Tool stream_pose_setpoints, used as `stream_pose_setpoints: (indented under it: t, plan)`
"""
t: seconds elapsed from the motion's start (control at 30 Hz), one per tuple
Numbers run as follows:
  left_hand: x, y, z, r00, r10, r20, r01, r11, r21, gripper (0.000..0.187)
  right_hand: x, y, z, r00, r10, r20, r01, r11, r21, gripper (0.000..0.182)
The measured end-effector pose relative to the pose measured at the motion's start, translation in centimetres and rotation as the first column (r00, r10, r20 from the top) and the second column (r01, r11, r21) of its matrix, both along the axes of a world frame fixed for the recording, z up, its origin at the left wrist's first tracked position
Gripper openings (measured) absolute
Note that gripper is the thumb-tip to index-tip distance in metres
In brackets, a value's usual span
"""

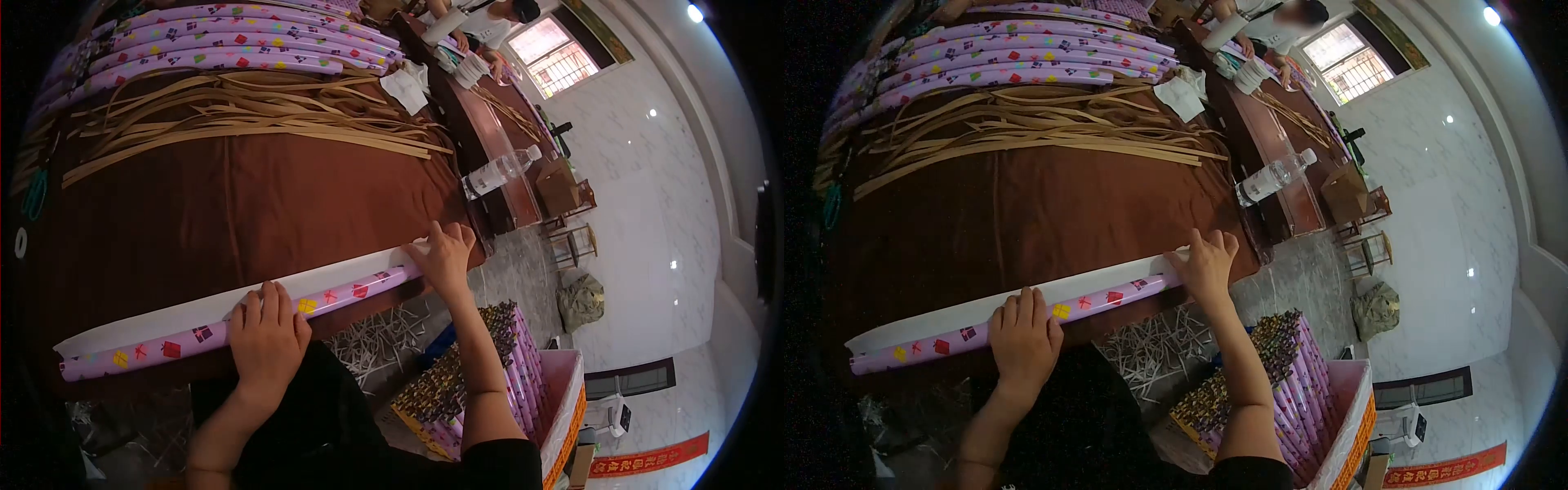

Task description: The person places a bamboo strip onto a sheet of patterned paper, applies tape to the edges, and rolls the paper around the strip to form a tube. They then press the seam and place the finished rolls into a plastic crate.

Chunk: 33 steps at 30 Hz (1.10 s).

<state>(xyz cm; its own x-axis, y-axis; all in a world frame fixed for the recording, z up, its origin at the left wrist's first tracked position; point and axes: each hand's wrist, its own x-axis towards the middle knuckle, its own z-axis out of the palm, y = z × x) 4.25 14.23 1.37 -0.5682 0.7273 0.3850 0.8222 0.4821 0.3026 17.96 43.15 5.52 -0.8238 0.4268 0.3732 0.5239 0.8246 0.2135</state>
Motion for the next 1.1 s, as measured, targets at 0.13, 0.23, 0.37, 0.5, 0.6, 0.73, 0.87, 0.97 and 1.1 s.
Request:
stream_pose_setpoints:
  t: [0.13,0.23,0.37,0.5,0.6,0.73,0.87,0.97,1.1]
  plan:
    - [0.6,2.2,1.0,0.999,0.054,0.006,-0.054,0.998,-0.018,0.034,0.2,0.1,-0.5,1.000,0.017,-0.011,-0.017,1.000,0.001,0.053]
    - [1.7,6.2,0.5,0.998,-0.066,0.006,0.065,0.994,0.088,0.039,0.0,-0.2,-0.3,1.000,0.000,-0.011,0.000,0.998,0.062,0.053]
    - [4.2,13.1,0.9,0.969,-0.235,0.074,0.224,0.965,0.135,0.036,0.1,-0.1,-0.4,1.000,0.008,-0.013,-0.007,0.999,0.046,0.055]
    - [6.2,16.7,0.4,0.948,-0.310,0.068,0.299,0.945,0.133,0.035,0.0,0.1,-0.2,1.000,-0.024,0.019,0.023,0.999,0.047,0.052]
    - [6.1,16.8,-0.6,0.952,-0.303,0.032,0.291,0.935,0.204,0.035,0.3,0.6,0.2,0.997,0.062,-0.040,-0.059,0.996,0.069,0.047]
    - [6.2,16.5,-0.8,0.954,-0.294,-0.055,0.299,0.941,0.158,0.035,1.8,2.7,2.3,0.989,0.148,0.022,-0.146,0.985,-0.092,0.044]
    - [6.2,16.6,-0.9,0.953,-0.299,-0.054,0.303,0.940,0.157,0.035,3.7,5.5,4.2,0.994,0.111,0.000,-0.109,0.975,-0.196,0.031]
    - [6.3,16.7,-1.2,0.958,-0.273,-0.092,0.285,0.944,0.168,0.035,4.5,6.1,4.8,0.994,0.106,0.007,-0.102,0.973,-0.208,0.031]
    - [6.3,16.6,-1.1,0.959,-0.270,-0.084,0.281,0.944,0.174,0.035,4.8,6.6,3.6,0.999,0.034,-0.030,-0.038,0.988,-0.152,0.037]
